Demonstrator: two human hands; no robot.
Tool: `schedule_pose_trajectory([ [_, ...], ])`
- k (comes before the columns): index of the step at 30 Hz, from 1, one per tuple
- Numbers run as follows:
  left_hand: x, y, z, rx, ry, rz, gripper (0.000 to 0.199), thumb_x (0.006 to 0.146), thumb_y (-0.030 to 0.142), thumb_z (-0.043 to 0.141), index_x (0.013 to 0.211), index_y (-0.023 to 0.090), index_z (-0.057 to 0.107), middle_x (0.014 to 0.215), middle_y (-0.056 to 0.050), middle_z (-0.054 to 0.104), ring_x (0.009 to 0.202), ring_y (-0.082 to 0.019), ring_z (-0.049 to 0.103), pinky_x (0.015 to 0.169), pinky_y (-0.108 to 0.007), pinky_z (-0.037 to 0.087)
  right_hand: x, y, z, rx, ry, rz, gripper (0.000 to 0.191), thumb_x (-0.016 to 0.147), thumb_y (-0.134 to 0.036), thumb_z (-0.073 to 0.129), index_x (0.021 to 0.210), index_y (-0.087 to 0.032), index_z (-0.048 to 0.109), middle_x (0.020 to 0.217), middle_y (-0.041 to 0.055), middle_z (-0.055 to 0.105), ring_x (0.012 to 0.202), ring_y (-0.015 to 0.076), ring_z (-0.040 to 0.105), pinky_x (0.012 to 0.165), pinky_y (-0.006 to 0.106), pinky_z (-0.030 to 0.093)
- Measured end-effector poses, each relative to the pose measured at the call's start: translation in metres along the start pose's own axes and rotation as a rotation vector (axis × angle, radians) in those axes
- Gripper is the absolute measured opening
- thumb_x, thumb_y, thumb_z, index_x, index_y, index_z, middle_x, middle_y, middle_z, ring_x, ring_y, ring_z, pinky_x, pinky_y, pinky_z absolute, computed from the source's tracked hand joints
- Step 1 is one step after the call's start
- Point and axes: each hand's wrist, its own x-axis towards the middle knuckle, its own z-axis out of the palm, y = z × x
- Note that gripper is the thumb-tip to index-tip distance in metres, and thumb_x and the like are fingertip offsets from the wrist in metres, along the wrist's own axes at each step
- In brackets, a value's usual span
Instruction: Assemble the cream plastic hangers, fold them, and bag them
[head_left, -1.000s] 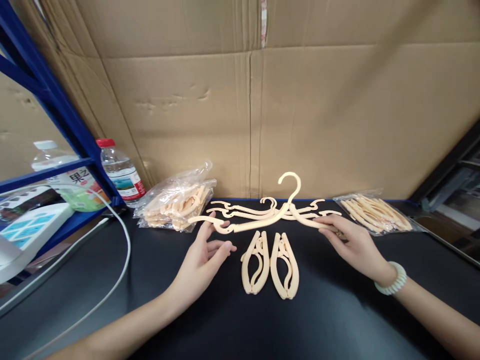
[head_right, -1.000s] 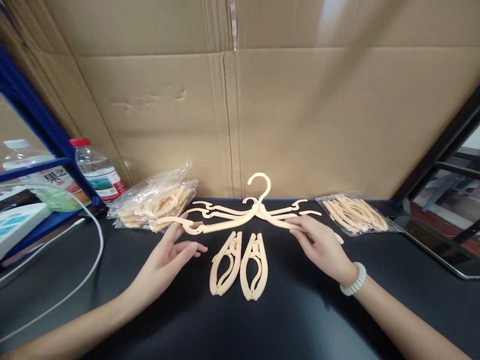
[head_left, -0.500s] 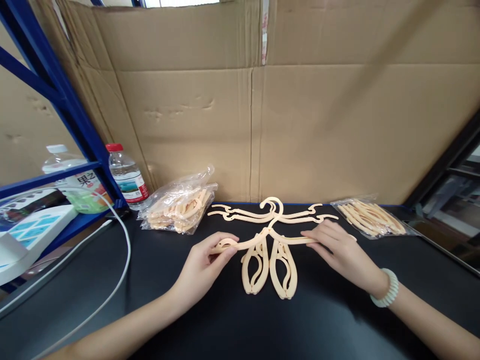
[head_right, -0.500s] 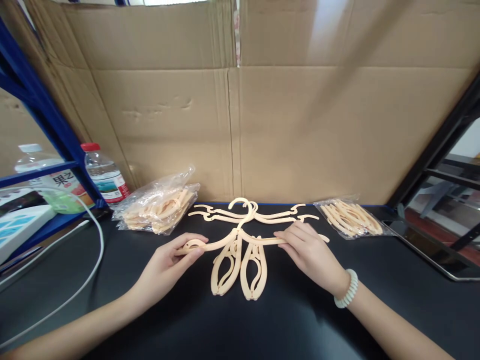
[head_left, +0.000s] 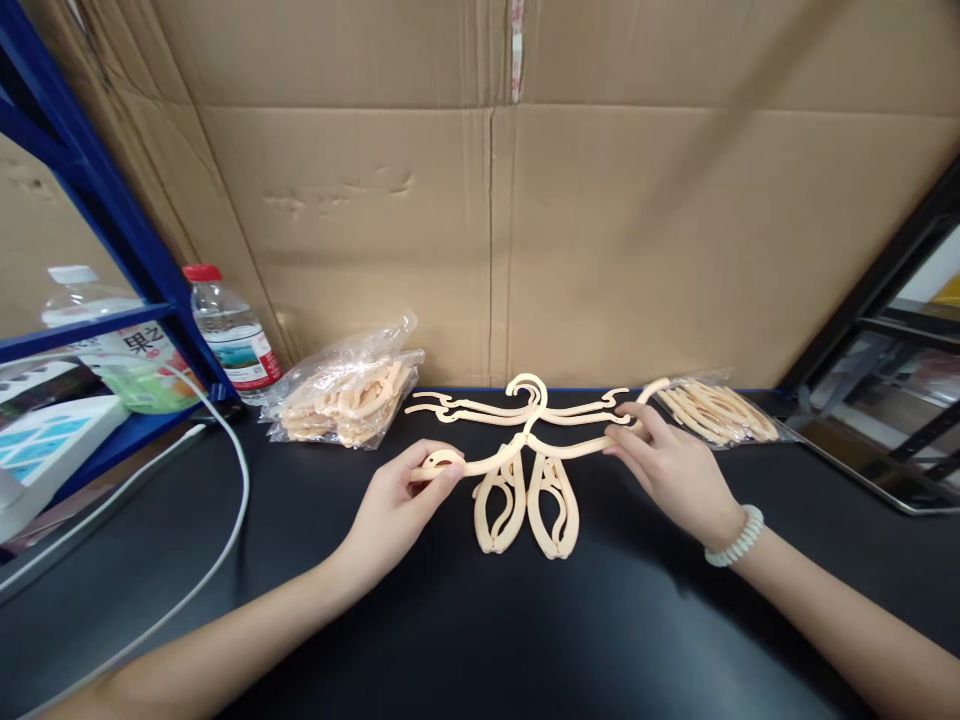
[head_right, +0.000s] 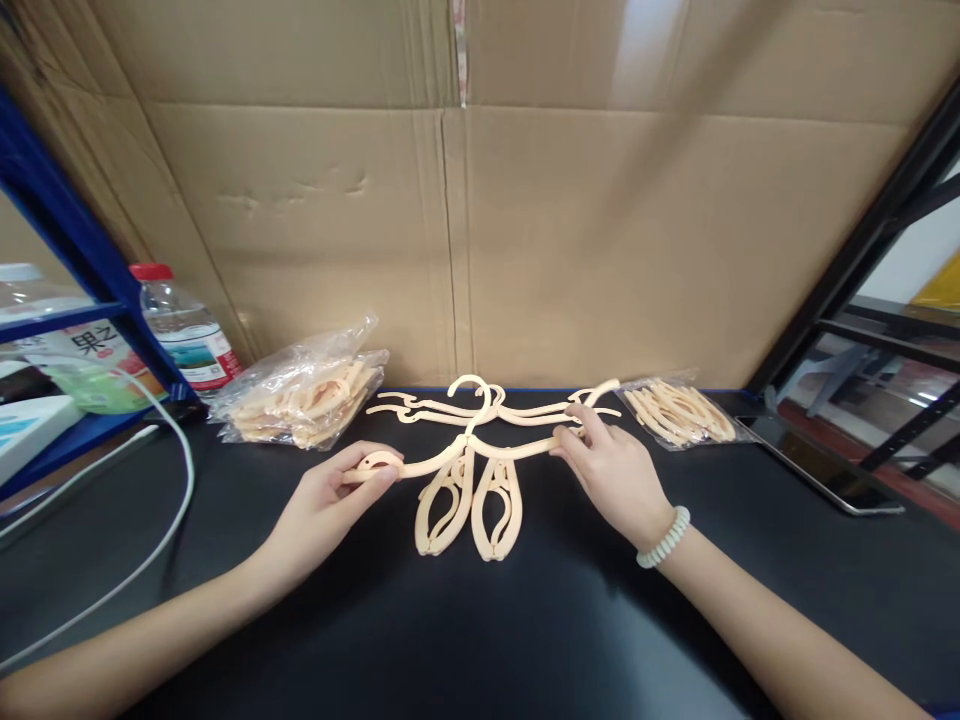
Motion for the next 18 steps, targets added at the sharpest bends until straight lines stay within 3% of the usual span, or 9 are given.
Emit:
schedule_pose_trajectory([
  [5,-0.001,0.0,0.001,-0.013,0.033,-0.018,0.024,0.086,0.042,0.06,0.087,0.018,0.063,0.079,0.0,0.06,0.07,-0.014,0.051,0.064,-0.024,0.037,0.001,-0.003,-0.002,0.227,0.058,0.008,0.022,0.097,-0.018,0.046,0.105,-0.012,0.065,0.139,0.0238,0.043,0.093,0.0269,0.065,0.07,0.039,0.057],
  [7,-0.002,0.0,0.002,-0.024,0.048,-0.032,0.025,0.085,0.043,0.06,0.087,0.018,0.063,0.079,0.0,0.059,0.067,-0.013,0.049,0.059,-0.023,0.036,0.0,-0.005,-0.001,0.393,0.098,0.032,0.023,0.097,-0.015,0.046,0.11,-0.014,0.065,0.142,0.0207,0.043,0.101,0.0263,0.064,0.082,0.041,0.057],
  [9,-0.002,0.001,0.003,-0.041,0.048,-0.042,0.027,0.085,0.045,0.06,0.089,0.018,0.062,0.079,-0.001,0.059,0.065,-0.013,0.048,0.056,-0.023,0.035,-0.001,-0.008,0.001,0.597,0.127,0.1,0.022,0.095,-0.015,0.049,0.11,-0.018,0.065,0.136,0.0146,0.053,0.109,0.0251,0.063,0.094,0.043,0.053],
  [11,-0.002,0.001,0.004,-0.056,0.045,-0.04,0.027,0.085,0.045,0.06,0.09,0.018,0.062,0.078,-0.001,0.059,0.065,-0.013,0.049,0.055,-0.023,0.035,-0.001,-0.01,0.003,0.83,0.128,0.23,0.023,0.092,-0.02,0.057,0.114,-0.022,0.064,0.125,0.0098,0.063,0.112,0.0244,0.062,0.099,0.043,0.052],
  [14,-0.002,0.001,0.005,-0.071,0.058,-0.029,0.027,0.085,0.045,0.061,0.092,0.019,0.061,0.073,0.0,0.057,0.061,-0.012,0.049,0.053,-0.022,0.034,-0.001,-0.011,0.004,1.165,0.072,0.432,0.032,0.085,-0.03,0.067,0.116,-0.022,0.064,0.116,0.0087,0.068,0.105,0.0246,0.066,0.096,0.043,0.055],
  [18,-0.002,0.002,0.007,-0.214,0.082,-0.057,0.025,0.083,0.041,0.066,0.093,0.018,0.06,0.066,0.003,0.052,0.054,-0.009,0.042,0.048,-0.021,0.029,0.001,-0.006,0.002,1.393,-0.018,0.535,0.031,0.081,-0.034,0.072,0.109,-0.02,0.068,0.113,0.0088,0.069,0.102,0.0243,0.066,0.095,0.044,0.054],
])
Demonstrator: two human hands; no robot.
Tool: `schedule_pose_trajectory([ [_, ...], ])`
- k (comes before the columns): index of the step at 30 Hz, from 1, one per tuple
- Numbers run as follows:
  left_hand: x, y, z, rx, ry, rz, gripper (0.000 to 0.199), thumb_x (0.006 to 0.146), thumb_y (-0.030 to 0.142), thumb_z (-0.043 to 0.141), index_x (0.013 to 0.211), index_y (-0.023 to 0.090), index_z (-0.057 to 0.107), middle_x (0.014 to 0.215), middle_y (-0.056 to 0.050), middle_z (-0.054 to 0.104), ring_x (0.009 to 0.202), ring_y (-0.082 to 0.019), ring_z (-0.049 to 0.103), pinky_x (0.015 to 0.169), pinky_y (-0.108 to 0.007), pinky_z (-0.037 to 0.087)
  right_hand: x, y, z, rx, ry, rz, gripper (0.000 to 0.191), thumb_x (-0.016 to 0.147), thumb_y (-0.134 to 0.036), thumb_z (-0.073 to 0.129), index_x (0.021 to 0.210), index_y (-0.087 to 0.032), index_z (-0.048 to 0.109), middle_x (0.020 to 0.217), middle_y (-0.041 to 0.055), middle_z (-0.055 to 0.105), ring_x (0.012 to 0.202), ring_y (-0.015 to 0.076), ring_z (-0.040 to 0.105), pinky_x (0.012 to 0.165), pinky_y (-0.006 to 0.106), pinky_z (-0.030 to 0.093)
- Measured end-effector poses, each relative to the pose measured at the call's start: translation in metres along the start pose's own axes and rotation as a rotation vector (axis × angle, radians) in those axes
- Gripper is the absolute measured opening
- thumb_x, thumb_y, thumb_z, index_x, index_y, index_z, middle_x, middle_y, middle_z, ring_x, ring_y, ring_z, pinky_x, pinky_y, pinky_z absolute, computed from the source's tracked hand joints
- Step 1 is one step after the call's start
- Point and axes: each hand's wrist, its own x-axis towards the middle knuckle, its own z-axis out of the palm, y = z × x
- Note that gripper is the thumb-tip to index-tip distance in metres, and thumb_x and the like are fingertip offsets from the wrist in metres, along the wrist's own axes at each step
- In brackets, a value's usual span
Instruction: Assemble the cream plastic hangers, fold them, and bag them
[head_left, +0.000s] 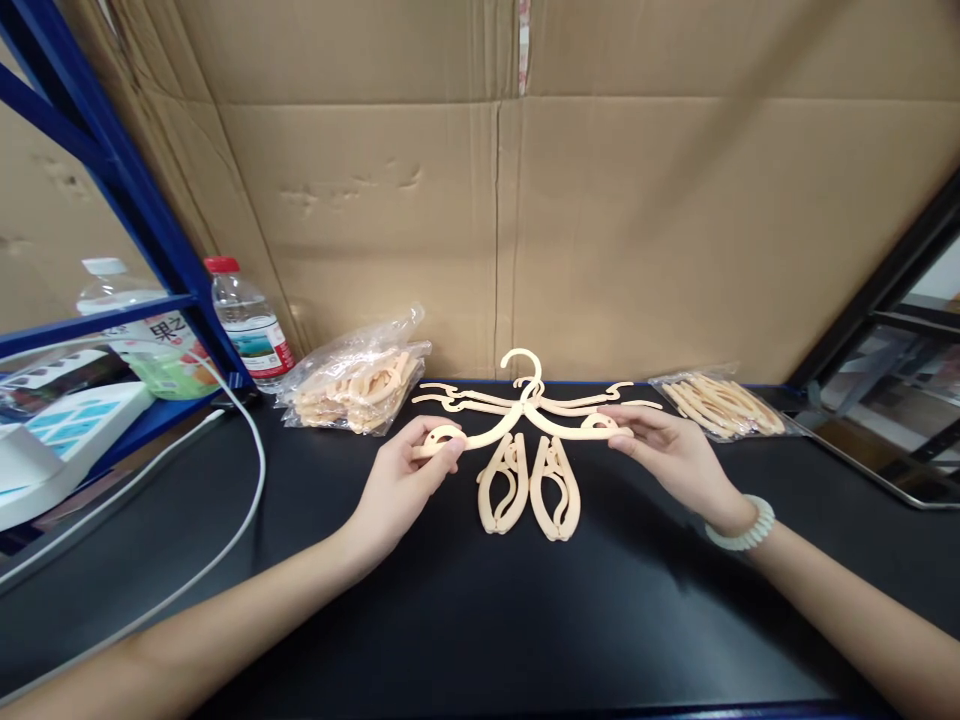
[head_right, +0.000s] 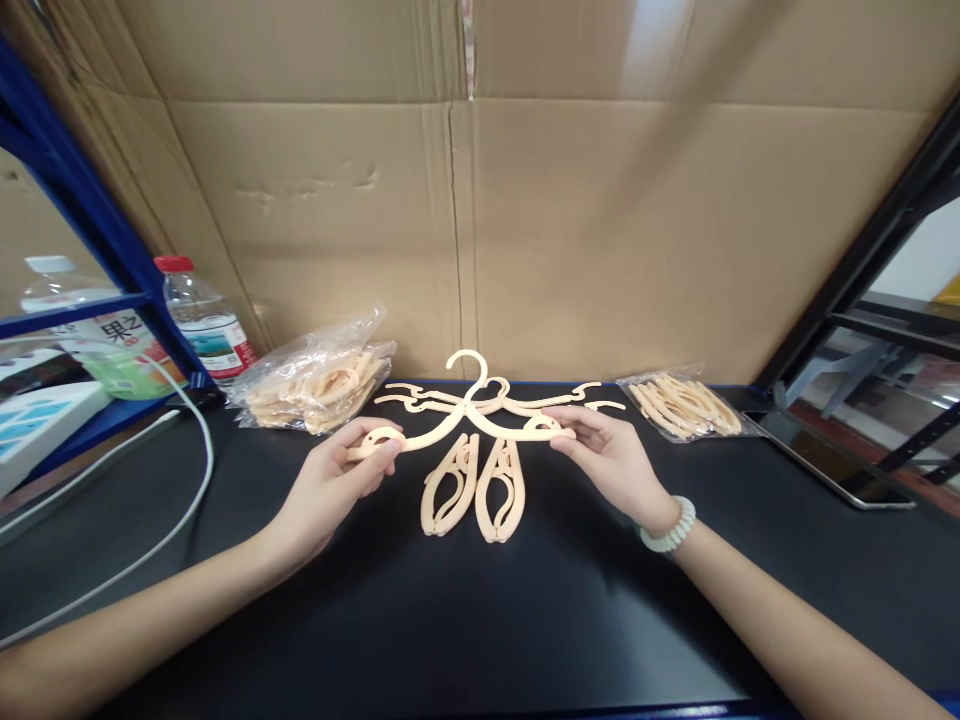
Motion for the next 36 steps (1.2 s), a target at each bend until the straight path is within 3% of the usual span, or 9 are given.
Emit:
schedule_pose_trajectory([
  [5,-0.002,0.005,0.005,-0.267,0.044,-0.032,0.026,0.076,0.033,0.076,0.076,0.014,0.058,0.077,0.001,0.057,0.052,-0.004,0.035,0.047,-0.019,0.026,-0.001,-0.003,0.0,0.166,-0.022,0.106,0.029,0.082,-0.037,0.071,0.107,-0.021,0.07,0.105,0.0083,0.069,0.092,0.0198,0.065,0.089,0.039,0.055],
  [10,-0.015,0.01,0.015,-0.307,-0.138,-0.104,0.027,0.078,0.032,0.075,0.073,0.014,0.055,0.075,0.001,0.057,0.051,-0.003,0.035,0.046,-0.018,0.026,-0.013,-0.017,0.023,0.371,-0.066,0.192,0.041,0.081,-0.031,0.073,0.119,-0.024,0.059,0.084,0.0005,0.066,0.077,0.0137,0.063,0.077,0.03,0.055],
  [16,-0.03,0.012,0.027,-0.275,-0.286,-0.146,0.028,0.082,0.039,0.07,0.08,0.014,0.056,0.066,0.003,0.052,0.052,-0.005,0.037,0.046,-0.017,0.028,-0.027,-0.032,0.045,0.351,-0.151,0.118,0.032,0.079,-0.03,0.075,0.098,-0.024,0.05,0.086,0.0016,0.066,0.083,0.0171,0.066,0.075,0.031,0.057],
  [19,-0.033,0.013,0.03,-0.284,-0.316,-0.138,0.031,0.082,0.041,0.069,0.078,0.015,0.054,0.066,0.003,0.051,0.052,-0.005,0.037,0.045,-0.017,0.029,-0.031,-0.035,0.048,0.369,-0.131,0.108,0.031,0.08,-0.03,0.074,0.088,-0.024,0.045,0.086,0.0008,0.065,0.079,0.0165,0.066,0.074,0.032,0.057],
  [22,-0.035,0.013,0.031,-0.289,-0.315,-0.137,0.031,0.082,0.043,0.068,0.081,0.016,0.054,0.067,0.003,0.05,0.052,-0.006,0.038,0.045,-0.018,0.031,-0.034,-0.037,0.049,0.318,-0.177,0.12,0.023,0.082,-0.029,0.072,0.079,-0.02,0.052,0.081,0.001,0.065,0.075,0.0146,0.065,0.072,0.028,0.057],
  [25,-0.036,0.013,0.031,-0.283,-0.288,-0.13,0.03,0.083,0.043,0.067,0.082,0.017,0.053,0.068,0.003,0.051,0.052,-0.006,0.04,0.046,-0.018,0.032,-0.036,-0.04,0.05,0.313,-0.335,0.103,0.01,0.087,-0.027,0.068,0.093,-0.02,0.064,0.092,0.0041,0.067,0.086,0.0163,0.067,0.081,0.03,0.057],
  [29,-0.035,0.013,0.03,-0.238,-0.243,-0.11,0.028,0.084,0.043,0.066,0.084,0.017,0.054,0.066,0.004,0.047,0.052,-0.007,0.04,0.046,-0.018,0.033,-0.038,-0.042,0.051,0.311,-0.503,0.035,0.027,0.093,-0.028,0.058,0.119,-0.024,0.064,0.11,0.0077,0.062,0.095,0.0188,0.065,0.085,0.035,0.056],
  [32,-0.035,0.013,0.03,-0.212,-0.237,-0.078,0.028,0.085,0.042,0.065,0.084,0.017,0.054,0.067,0.004,0.047,0.053,-0.007,0.041,0.047,-0.019,0.034,-0.04,-0.044,0.05,0.23,-0.511,0.022,0.034,0.094,-0.027,0.056,0.128,-0.028,0.059,0.116,0.0076,0.061,0.099,0.0183,0.063,0.089,0.037,0.055],
  [36,-0.035,0.013,0.03,-0.209,-0.262,-0.053,0.028,0.086,0.041,0.064,0.08,0.017,0.05,0.068,0.004,0.049,0.054,-0.007,0.044,0.049,-0.019,0.037,-0.041,-0.045,0.049,0.138,-0.494,-0.003,0.036,0.094,-0.026,0.055,0.13,-0.029,0.058,0.106,0.0059,0.065,0.102,0.018,0.062,0.097,0.039,0.051],
])
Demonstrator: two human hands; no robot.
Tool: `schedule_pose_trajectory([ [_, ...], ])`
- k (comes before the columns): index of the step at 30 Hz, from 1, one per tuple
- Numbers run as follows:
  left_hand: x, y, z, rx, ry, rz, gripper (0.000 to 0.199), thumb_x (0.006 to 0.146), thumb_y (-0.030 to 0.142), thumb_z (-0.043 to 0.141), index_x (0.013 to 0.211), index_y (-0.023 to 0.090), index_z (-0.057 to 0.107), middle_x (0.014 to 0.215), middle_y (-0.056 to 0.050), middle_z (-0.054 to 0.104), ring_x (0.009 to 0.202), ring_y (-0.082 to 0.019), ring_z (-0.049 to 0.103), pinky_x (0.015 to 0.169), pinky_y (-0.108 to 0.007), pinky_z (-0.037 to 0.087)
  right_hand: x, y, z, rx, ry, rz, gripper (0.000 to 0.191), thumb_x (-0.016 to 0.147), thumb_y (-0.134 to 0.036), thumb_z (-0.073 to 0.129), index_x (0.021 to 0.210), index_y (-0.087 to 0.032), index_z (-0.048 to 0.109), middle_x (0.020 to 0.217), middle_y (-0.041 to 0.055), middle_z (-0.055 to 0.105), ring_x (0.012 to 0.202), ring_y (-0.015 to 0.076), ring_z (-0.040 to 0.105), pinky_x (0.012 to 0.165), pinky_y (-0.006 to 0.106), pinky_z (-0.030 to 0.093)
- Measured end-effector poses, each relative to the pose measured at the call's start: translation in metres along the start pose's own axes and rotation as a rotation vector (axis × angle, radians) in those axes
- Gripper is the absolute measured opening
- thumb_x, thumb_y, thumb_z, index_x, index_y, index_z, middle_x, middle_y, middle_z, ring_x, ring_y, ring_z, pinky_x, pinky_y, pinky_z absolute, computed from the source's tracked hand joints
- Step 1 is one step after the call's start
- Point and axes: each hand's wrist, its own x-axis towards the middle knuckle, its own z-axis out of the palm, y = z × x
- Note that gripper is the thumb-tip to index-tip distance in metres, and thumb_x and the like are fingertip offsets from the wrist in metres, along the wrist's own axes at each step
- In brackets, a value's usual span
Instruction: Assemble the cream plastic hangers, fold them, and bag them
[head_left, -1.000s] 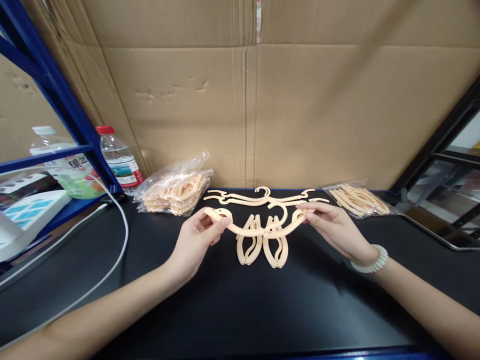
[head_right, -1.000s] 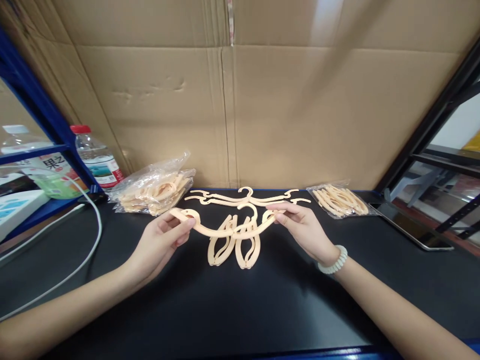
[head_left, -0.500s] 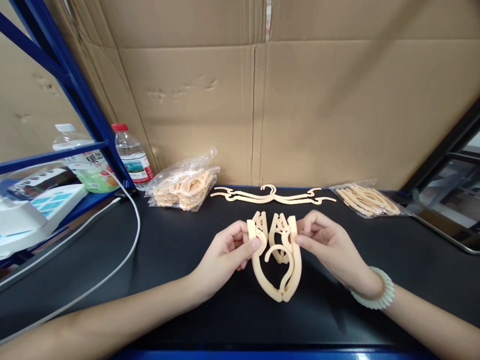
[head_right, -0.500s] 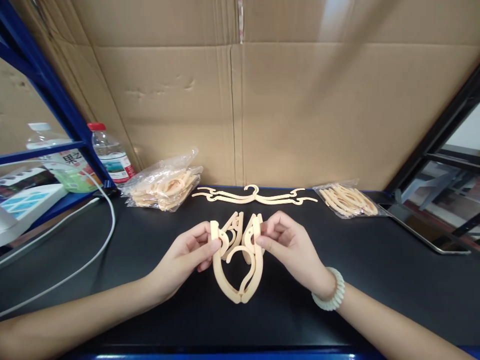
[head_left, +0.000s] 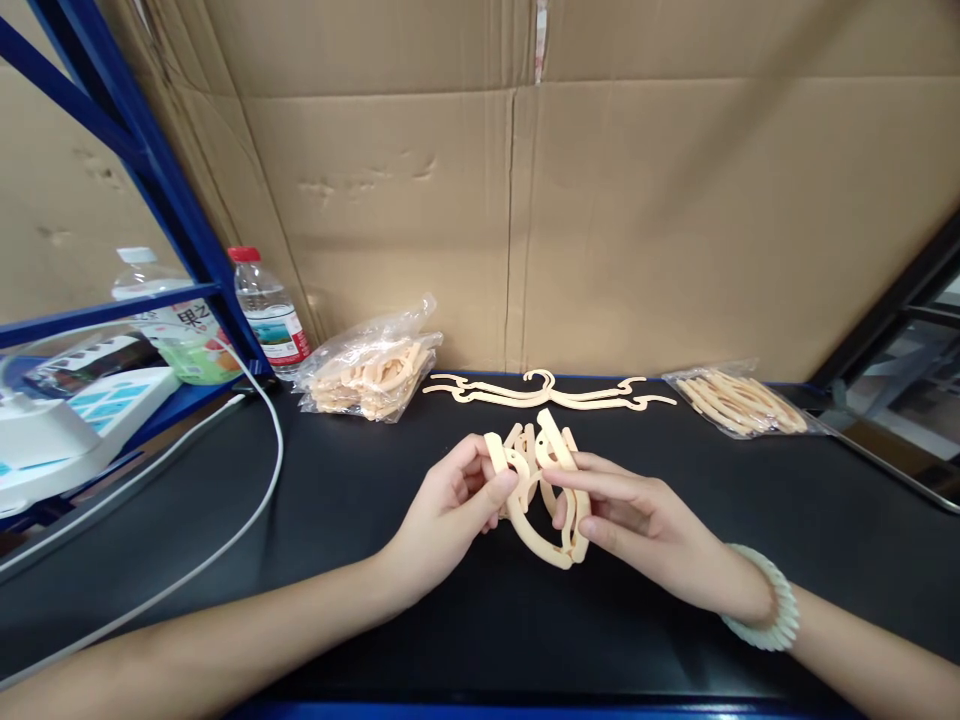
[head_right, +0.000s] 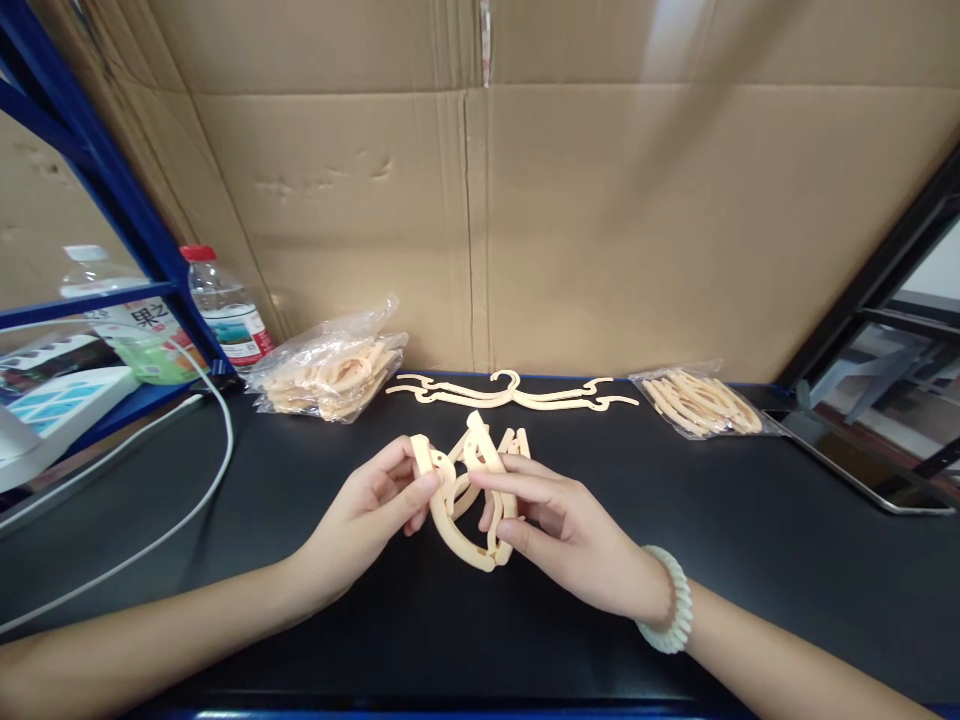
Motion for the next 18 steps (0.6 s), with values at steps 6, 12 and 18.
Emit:
schedule_pose_trajectory([
  [6,-0.0006,-0.0003,0.0003,0.024,-0.037,0.04,0.025,0.088,0.038,0.061,0.079,0.018,0.049,0.07,0.003,0.052,0.056,-0.008,0.045,0.052,-0.021,0.039,0.0009,0.0013,0.0006,-0.065,0.033,-0.012,0.04,0.091,-0.025,0.06,0.13,-0.026,0.058,0.092,0.0041,0.067,0.111,0.021,0.059,0.105,0.045,0.044],
  [12,-0.0019,-0.0018,0.0008,0.034,-0.05,0.069,0.023,0.091,0.035,0.058,0.078,0.018,0.048,0.073,0.002,0.051,0.058,-0.008,0.045,0.053,-0.02,0.04,0.0009,0.0015,0.0003,-0.071,0.018,-0.02,0.043,0.089,-0.021,0.06,0.132,-0.027,0.056,0.106,0.0063,0.065,0.109,0.0202,0.06,0.103,0.044,0.047],
  [18,-0.0056,-0.0015,0.0009,0.05,-0.09,0.102,0.02,0.092,0.032,0.057,0.079,0.018,0.052,0.077,0.001,0.052,0.063,-0.009,0.046,0.057,-0.021,0.042,-0.001,-0.0013,0.0011,-0.135,-0.058,-0.067,0.052,0.087,-0.016,0.064,0.134,-0.037,0.053,0.127,0.0039,0.057,0.121,0.0222,0.054,0.104,0.042,0.047],
])
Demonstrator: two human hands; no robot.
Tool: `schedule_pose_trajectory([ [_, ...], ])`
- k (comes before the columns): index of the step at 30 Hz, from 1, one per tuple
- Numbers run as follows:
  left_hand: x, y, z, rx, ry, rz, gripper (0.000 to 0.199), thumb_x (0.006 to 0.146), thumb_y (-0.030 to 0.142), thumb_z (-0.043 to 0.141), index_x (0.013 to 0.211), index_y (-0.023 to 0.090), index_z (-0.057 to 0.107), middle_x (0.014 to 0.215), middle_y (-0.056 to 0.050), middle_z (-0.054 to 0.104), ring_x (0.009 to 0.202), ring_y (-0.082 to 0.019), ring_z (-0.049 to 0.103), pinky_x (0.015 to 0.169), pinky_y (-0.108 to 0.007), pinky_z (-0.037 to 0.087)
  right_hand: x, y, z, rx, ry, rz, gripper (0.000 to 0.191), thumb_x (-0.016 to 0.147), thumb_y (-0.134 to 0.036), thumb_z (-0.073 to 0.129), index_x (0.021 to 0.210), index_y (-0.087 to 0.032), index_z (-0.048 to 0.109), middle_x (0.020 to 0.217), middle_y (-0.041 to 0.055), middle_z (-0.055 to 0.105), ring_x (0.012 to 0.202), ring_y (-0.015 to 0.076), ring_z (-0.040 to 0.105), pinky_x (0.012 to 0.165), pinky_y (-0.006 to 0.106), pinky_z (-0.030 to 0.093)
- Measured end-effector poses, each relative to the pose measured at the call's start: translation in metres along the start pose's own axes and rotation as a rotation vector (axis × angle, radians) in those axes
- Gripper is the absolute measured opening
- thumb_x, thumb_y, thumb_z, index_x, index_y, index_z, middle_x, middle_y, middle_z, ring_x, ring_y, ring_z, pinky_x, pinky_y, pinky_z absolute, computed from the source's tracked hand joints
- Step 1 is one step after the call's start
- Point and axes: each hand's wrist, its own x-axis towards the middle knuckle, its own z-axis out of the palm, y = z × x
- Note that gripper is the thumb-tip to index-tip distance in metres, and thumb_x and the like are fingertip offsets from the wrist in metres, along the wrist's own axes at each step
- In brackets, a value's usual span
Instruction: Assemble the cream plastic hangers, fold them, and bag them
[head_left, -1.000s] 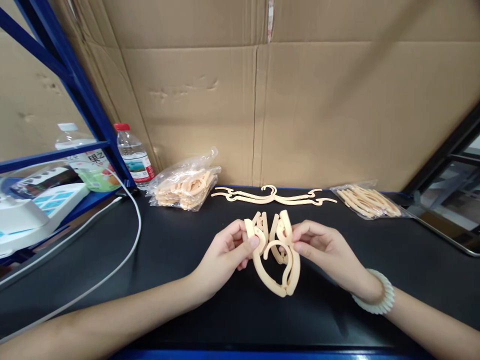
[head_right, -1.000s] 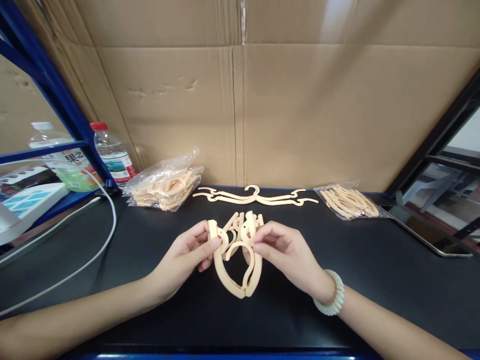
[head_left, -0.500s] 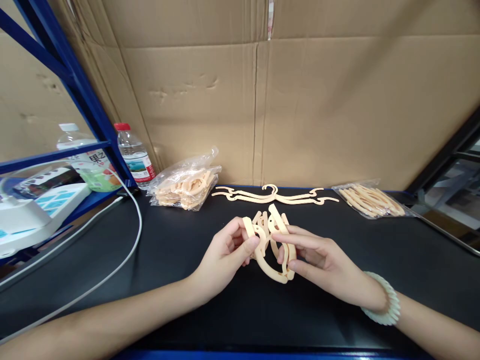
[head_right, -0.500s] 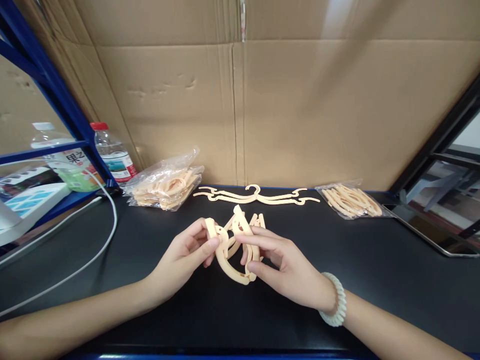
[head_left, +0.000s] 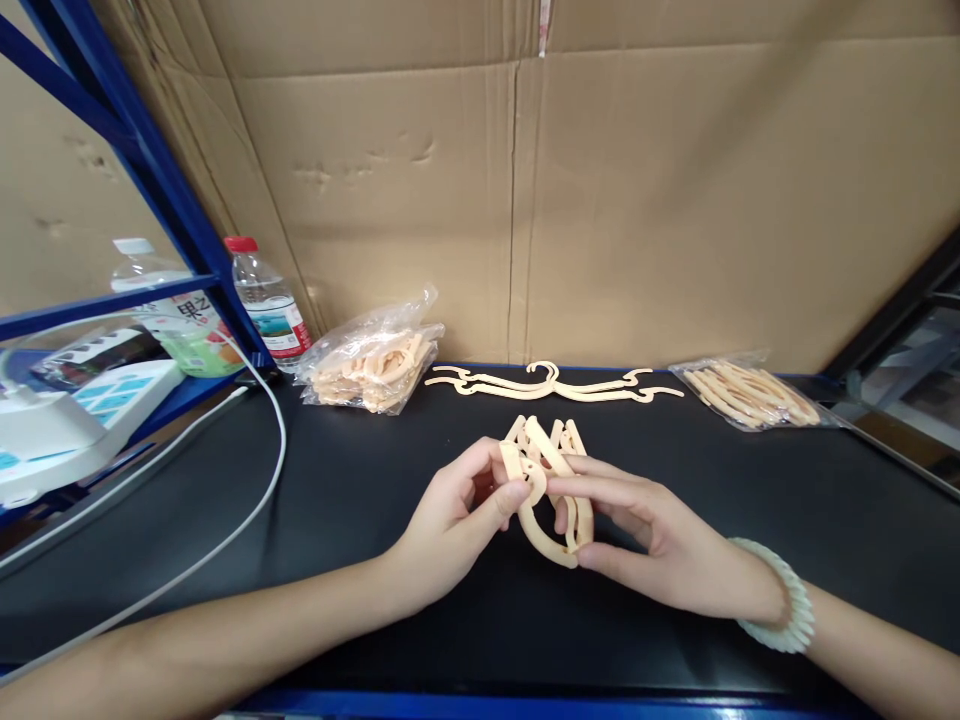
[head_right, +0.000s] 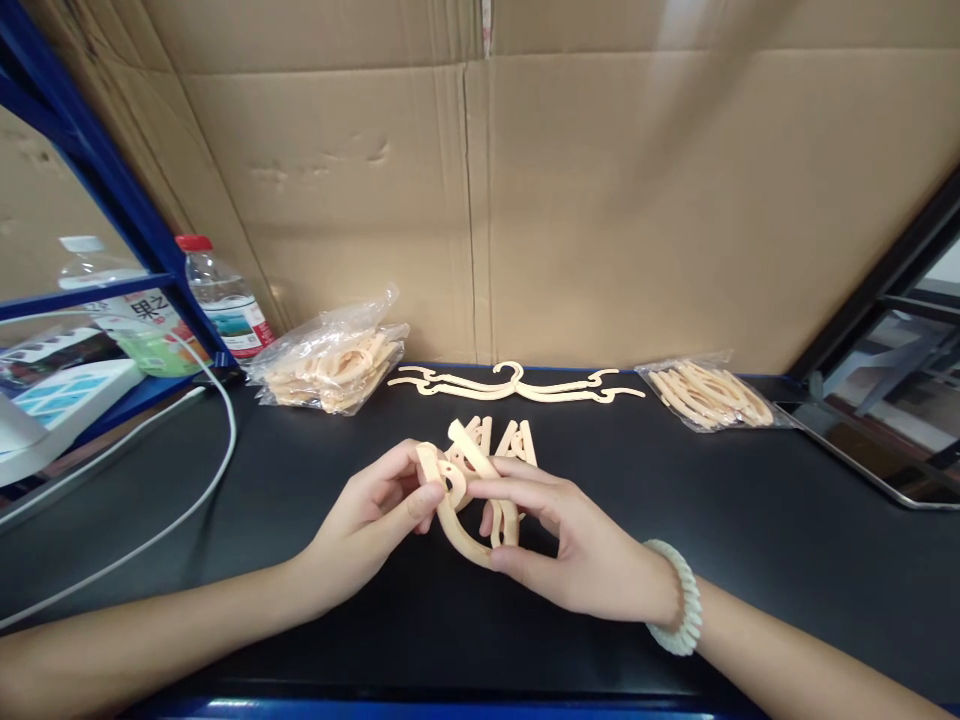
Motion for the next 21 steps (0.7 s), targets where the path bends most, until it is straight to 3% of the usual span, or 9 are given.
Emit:
schedule_pose_trajectory([
  [4,-0.0008,0.0008,0.0007,0.048,0.052,0.03,0.015,0.092,0.03,0.057,0.084,0.018,0.058,0.084,-0.001,0.052,0.073,-0.011,0.05,0.062,-0.022,0.045,-0.0012,-0.001,0.0001,0.076,-0.046,-0.016,0.058,0.086,-0.013,0.064,0.136,-0.038,0.048,0.137,0.0031,0.05,0.125,0.021,0.052,0.105,0.038,0.047],
  [7,-0.0009,0.0014,0.0016,-0.032,0.016,0.005,0.012,0.093,0.03,0.056,0.091,0.019,0.058,0.092,-0.002,0.056,0.077,-0.013,0.055,0.065,-0.023,0.048,-0.0019,-0.0008,0.0002,0.125,-0.068,-0.006,0.057,0.087,-0.014,0.064,0.137,-0.035,0.047,0.141,0.0054,0.046,0.127,0.022,0.05,0.105,0.038,0.047],
  [10,0.0003,0.0018,0.0013,-0.122,0.002,-0.051,0.013,0.094,0.031,0.055,0.092,0.018,0.055,0.083,-0.001,0.061,0.072,-0.013,0.059,0.062,-0.023,0.049,-0.002,-0.0008,-0.0002,0.138,-0.068,0.007,0.058,0.088,-0.014,0.063,0.139,-0.032,0.043,0.142,0.0076,0.046,0.126,0.022,0.052,0.106,0.04,0.045],
  [15,0.0035,0.0011,-0.0009,-0.114,0.085,-0.076,0.018,0.09,0.034,0.06,0.089,0.017,0.056,0.076,0.0,0.061,0.064,-0.011,0.057,0.055,-0.021,0.048,-0.003,-0.0026,-0.0014,0.068,-0.031,-0.023,0.064,0.089,-0.016,0.062,0.144,-0.03,0.034,0.145,0.0101,0.045,0.129,0.025,0.049,0.106,0.043,0.045],
  [21,0.0031,0.0011,0.0001,-0.081,0.055,-0.122,0.02,0.088,0.034,0.062,0.09,0.015,0.058,0.073,0.001,0.06,0.059,-0.009,0.054,0.05,-0.019,0.047,-0.0072,-0.0036,0.001,-0.039,-0.087,-0.088,0.069,0.087,-0.016,0.063,0.146,-0.031,0.03,0.148,0.0088,0.042,0.134,0.0239,0.042,0.11,0.041,0.04],
])
